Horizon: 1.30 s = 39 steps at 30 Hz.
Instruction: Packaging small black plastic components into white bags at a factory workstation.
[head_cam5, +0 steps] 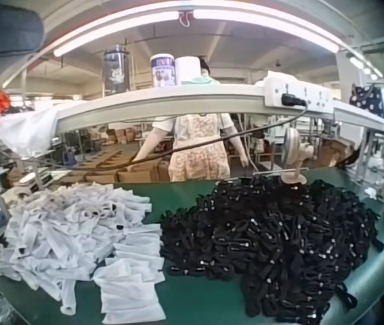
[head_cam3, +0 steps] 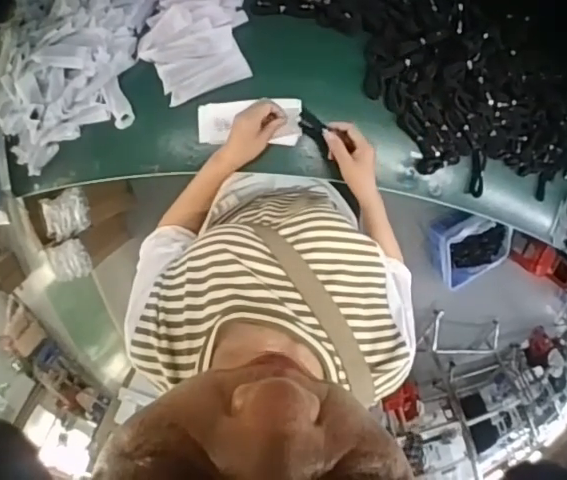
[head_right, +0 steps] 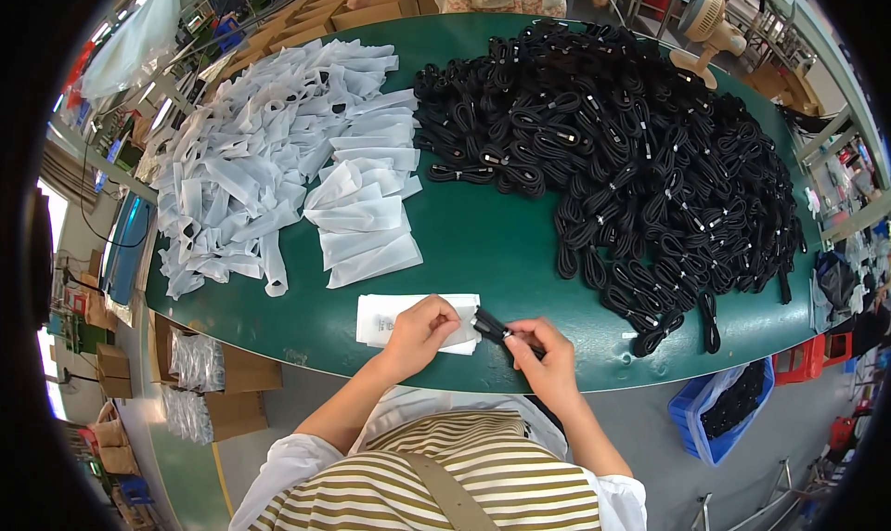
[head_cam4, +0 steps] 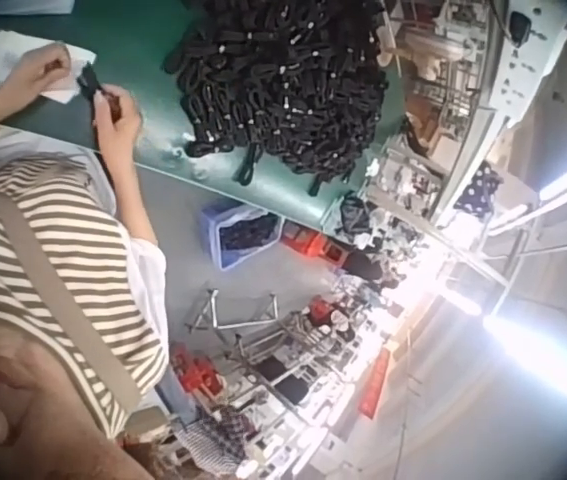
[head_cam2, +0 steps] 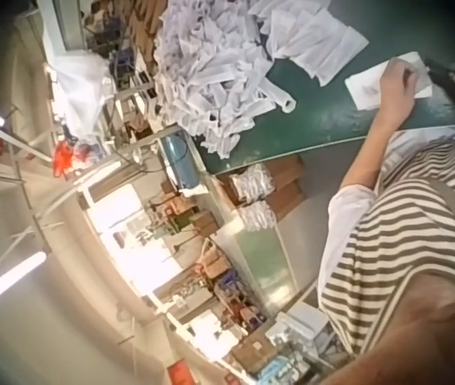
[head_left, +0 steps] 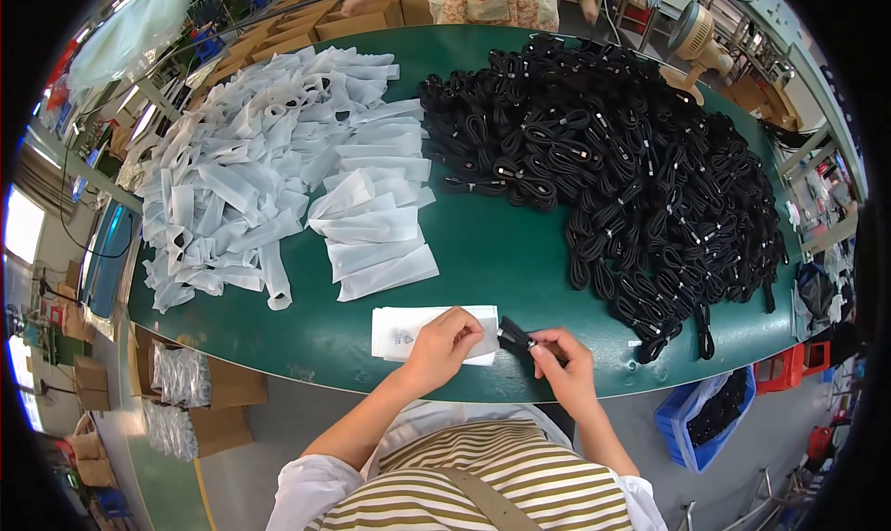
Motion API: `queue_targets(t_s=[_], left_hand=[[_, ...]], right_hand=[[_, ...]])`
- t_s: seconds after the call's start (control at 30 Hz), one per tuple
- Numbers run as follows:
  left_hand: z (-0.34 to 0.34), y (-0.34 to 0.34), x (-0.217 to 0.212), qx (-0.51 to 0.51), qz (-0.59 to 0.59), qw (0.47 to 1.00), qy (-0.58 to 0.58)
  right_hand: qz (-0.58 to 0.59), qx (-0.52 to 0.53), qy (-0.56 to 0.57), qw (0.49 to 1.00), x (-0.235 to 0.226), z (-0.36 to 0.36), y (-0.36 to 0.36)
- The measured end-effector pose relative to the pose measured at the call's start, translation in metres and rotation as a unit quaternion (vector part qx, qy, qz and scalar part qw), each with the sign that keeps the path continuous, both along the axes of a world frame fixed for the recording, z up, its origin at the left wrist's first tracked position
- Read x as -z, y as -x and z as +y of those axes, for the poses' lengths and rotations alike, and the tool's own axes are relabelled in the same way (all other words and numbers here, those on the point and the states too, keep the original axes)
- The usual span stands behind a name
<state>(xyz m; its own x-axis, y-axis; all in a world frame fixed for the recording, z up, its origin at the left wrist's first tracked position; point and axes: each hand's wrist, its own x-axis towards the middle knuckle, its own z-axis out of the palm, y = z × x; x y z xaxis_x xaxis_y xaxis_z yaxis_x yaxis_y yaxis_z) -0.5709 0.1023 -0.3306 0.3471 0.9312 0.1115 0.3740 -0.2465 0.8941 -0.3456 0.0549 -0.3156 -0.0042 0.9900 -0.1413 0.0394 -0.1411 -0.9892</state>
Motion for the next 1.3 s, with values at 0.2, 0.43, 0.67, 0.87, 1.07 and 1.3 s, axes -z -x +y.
queue_targets(t_s=[0.2, 0.43, 0.67, 0.87, 1.07, 1.3], left_hand=[[-0.004, 0.002, 0.000, 0.039, -0.101, 0.994, -0.019], [-0.004, 0.001, -0.019, 0.136, -0.006, 0.966, -0.222], [-0.002, 0.003, -0.037, 0.066, 0.002, 0.962, -0.263], [0.000, 0.007, -0.057, -0.031, -0.309, 0.949, -0.047], [0.025, 0.066, -0.076, -0.117, -0.454, 0.883, -0.014], [0.097, 0.083, -0.032, -0.227, 0.097, 0.925, -0.289]], right_hand=[[-0.187, -0.094, -0.157, 0.965, -0.002, 0.005, -0.001], [0.205, -0.076, 0.278, 0.936, 0.014, 0.007, -0.010], [-0.219, -0.082, -0.262, 0.936, -0.008, 0.003, 0.030], [-0.111, -0.013, -0.328, 0.938, -0.049, 0.004, 0.054], [0.081, -0.278, -0.170, 0.942, -0.070, -0.014, 0.024], [0.238, -0.626, -0.320, 0.670, -0.181, -0.057, 0.047]])
